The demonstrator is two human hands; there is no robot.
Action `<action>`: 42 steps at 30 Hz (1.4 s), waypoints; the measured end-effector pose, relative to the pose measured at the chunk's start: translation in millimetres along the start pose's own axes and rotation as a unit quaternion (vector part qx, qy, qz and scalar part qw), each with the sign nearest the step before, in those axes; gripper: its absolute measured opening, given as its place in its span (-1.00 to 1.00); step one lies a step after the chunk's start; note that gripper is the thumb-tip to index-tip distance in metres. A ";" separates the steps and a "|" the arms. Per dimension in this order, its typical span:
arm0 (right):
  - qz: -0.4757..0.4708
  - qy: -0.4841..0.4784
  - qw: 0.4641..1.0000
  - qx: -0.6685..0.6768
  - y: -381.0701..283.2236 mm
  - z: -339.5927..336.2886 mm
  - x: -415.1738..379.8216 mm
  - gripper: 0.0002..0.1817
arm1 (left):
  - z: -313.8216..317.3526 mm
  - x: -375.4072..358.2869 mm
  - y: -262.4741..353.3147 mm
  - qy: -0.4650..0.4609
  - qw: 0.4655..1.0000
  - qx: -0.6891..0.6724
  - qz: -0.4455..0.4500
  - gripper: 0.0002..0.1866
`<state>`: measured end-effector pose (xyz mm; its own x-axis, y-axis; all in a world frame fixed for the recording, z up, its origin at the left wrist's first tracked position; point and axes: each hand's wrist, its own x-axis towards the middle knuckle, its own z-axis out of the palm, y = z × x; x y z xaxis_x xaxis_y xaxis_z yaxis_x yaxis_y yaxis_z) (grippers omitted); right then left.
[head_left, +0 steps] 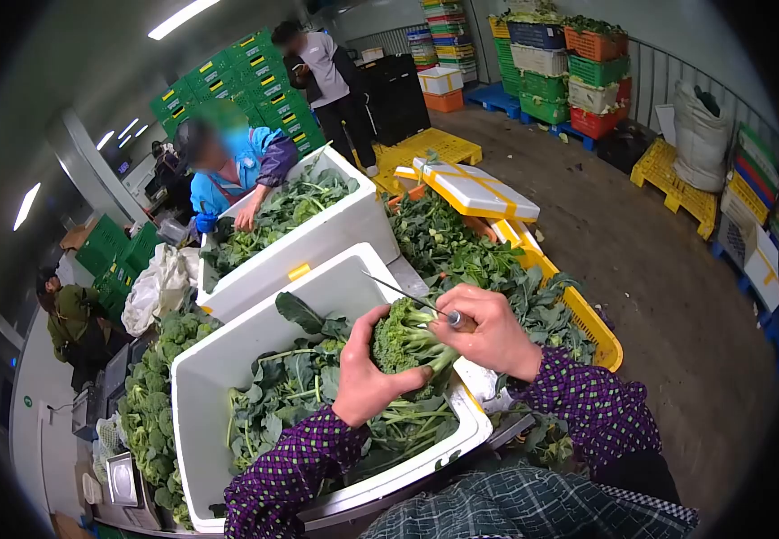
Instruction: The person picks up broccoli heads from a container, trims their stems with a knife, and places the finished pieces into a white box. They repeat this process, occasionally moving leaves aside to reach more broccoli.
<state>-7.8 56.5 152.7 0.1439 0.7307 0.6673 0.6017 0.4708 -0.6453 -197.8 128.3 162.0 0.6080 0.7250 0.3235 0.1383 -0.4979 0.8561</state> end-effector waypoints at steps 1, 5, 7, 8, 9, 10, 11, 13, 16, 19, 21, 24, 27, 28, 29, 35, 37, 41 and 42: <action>0.040 0.050 0.997 0.031 5.7 1.2 -0.3 -0.79 | 1.0 0.3 1.4 0.003 1.000 -0.014 0.006 -0.13; 0.332 0.151 0.916 0.167 59.1 -18.1 -2.2 -0.77 | -5.8 -6.9 7.0 0.022 0.998 -0.048 0.016 -0.13; 0.198 0.089 0.976 -0.012 67.8 -18.8 -10.9 -0.59 | -12.7 -7.3 5.9 0.044 0.997 -0.045 0.037 -0.12; 0.105 0.099 0.988 -0.059 78.1 -7.9 -24.6 -0.54 | -12.6 -6.1 5.6 0.044 0.997 -0.069 0.015 -0.11; 0.200 0.033 0.976 0.075 49.5 -13.5 -23.4 -0.51 | -11.9 -4.4 2.7 0.050 0.994 -0.095 0.007 -0.12; 0.306 -0.014 0.933 0.187 21.0 -19.1 -22.1 -0.47 | -10.6 -3.2 -2.5 0.054 0.991 -0.122 -0.002 -0.12; 0.334 -0.059 0.897 0.285 14.7 -19.3 -27.1 -0.53 | -9.0 -3.0 -7.1 0.056 0.987 -0.148 -0.013 -0.12; 0.315 -0.072 0.878 0.353 20.4 -8.5 -41.4 -0.59 | -3.9 -1.9 -9.5 0.044 0.968 -0.242 -0.056 -0.13; 0.318 -0.036 0.873 0.369 8.1 -10.7 -40.7 -0.70 | -4.7 -0.4 -17.9 0.027 0.978 -0.204 -0.041 -0.14; 0.332 -0.010 0.880 0.341 7.2 -4.0 -44.3 -0.73 | -3.9 -3.0 -13.4 -0.008 0.977 -0.205 -0.051 -0.13; 0.323 0.006 0.890 0.321 9.9 -2.2 -46.7 -0.75 | -4.2 -4.2 -20.7 -0.031 0.978 -0.197 -0.061 -0.07; 0.314 0.009 0.895 0.317 11.0 -0.8 -49.2 -0.77 | -10.5 -4.7 -17.9 -0.074 0.983 -0.155 -0.068 0.06; 0.314 0.008 0.897 0.312 12.1 -1.1 -51.2 -0.78 | -12.2 -7.3 -21.2 -0.101 0.986 -0.132 -0.022 0.16; 0.315 0.009 0.895 0.317 12.5 -1.1 -51.9 -0.78 | -14.4 -6.8 -18.7 -0.116 0.985 -0.120 -0.040 0.24; 0.315 0.009 0.893 0.321 13.0 -1.2 -52.4 -0.79 | -14.2 -7.8 -19.5 -0.111 0.986 -0.120 -0.043 0.25; 0.326 0.014 0.876 0.355 13.2 -1.4 -58.1 -0.76 | -14.3 -4.9 -12.5 -0.036 0.998 -0.048 0.024 0.21; 0.323 0.016 0.876 0.359 12.4 -0.8 -59.4 -0.75 | -15.6 -5.2 -11.0 -0.035 0.997 -0.015 0.060 0.16; 0.326 0.010 0.885 0.332 14.9 -0.1 -60.9 -0.74 | -10.6 -10.2 -17.3 -0.045 0.998 -0.038 0.029 0.09; 0.326 0.002 0.887 0.327 15.3 -0.6 -61.1 -0.74 | -9.3 -10.5 -19.5 -0.039 0.997 -0.056 0.020 0.07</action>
<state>-6.9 18.7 102.2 0.2976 0.9519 0.0727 -0.1950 0.1352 -0.9714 -214.2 134.8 145.7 0.6715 0.6637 0.3296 0.0270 -0.4664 0.8841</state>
